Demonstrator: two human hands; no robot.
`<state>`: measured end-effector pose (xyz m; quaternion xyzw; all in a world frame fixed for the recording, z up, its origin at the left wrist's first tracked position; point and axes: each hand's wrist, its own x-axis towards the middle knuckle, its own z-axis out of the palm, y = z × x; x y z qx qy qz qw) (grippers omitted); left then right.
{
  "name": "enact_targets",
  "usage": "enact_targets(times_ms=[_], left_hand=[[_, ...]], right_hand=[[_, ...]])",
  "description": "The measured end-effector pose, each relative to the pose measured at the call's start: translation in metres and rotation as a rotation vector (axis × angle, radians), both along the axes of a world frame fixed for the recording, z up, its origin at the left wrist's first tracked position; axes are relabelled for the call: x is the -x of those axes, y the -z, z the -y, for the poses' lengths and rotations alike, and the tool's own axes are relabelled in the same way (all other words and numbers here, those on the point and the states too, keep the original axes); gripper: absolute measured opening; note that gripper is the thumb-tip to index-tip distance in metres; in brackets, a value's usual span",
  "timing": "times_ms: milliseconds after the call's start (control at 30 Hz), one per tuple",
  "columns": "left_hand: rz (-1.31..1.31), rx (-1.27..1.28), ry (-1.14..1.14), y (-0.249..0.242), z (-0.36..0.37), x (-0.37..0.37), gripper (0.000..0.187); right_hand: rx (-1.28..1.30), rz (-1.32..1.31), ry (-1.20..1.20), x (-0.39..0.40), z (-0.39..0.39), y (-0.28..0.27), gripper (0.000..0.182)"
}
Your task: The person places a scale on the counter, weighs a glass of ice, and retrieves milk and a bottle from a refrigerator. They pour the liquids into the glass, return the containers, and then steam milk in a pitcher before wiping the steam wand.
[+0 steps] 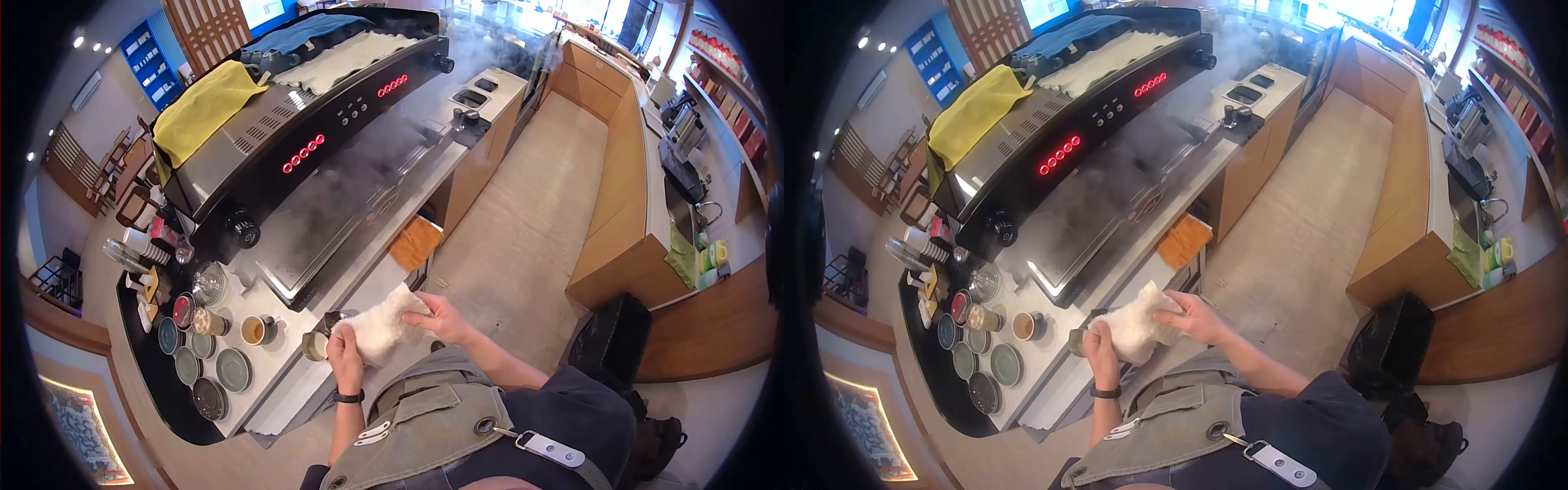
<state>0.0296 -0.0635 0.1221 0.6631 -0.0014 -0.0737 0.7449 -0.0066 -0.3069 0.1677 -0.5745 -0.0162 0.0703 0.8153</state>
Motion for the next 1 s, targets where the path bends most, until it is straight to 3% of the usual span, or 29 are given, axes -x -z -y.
enact_targets(times_ms=[67, 100, 167, 267, 367, 433, 500, 633, 700, 900, 1000], left_hand=[[-0.139, 0.323, -0.015, 0.007, 0.001, -0.005, 0.030], [-0.180, 0.345, 0.044, 0.010, -0.001, -0.002, 0.027], [-0.261, 0.386, 0.160, -0.041, 0.011, 0.010, 0.024], [-0.129, 0.087, 0.309, -0.034, -0.009, 0.016, 0.032], [-0.152, 0.257, 0.179, -0.013, -0.032, 0.022, 0.045], [-0.155, 0.336, 0.040, -0.016, -0.046, 0.031, 0.048], [-0.151, 0.335, 0.017, -0.019, -0.062, 0.038, 0.043], [-0.028, 0.138, 0.056, -0.019, -0.084, 0.045, 0.035], [-0.028, 0.109, 0.069, -0.027, -0.090, 0.050, 0.031], [-0.044, 0.104, 0.097, -0.028, -0.106, 0.063, 0.027], [-0.050, 0.131, 0.073, -0.042, -0.111, 0.067, 0.025]], right_hand=[[-0.061, 0.028, 0.036, -0.003, -0.006, -0.004, 0.036], [-0.042, 0.022, 0.036, -0.005, -0.008, -0.001, 0.036], [-0.008, 0.010, 0.034, -0.011, -0.011, 0.007, 0.035], [0.401, 0.155, -0.049, -0.018, -0.010, -0.002, 0.033], [0.541, 0.174, -0.197, -0.040, -0.010, 0.004, 0.037], [0.863, 0.213, -0.349, -0.062, -0.009, -0.033, 0.045], [1.136, 0.406, -0.257, -0.088, -0.020, -0.056, 0.045], [1.099, 0.907, 0.034, -0.143, -0.071, -0.116, 0.034], [1.124, 1.234, 0.380, -0.166, -0.104, -0.145, 0.043], [1.658, 1.079, 0.224, -0.188, -0.134, -0.182, 0.054], [1.886, 1.217, 0.278, -0.189, -0.140, -0.183, 0.050]])
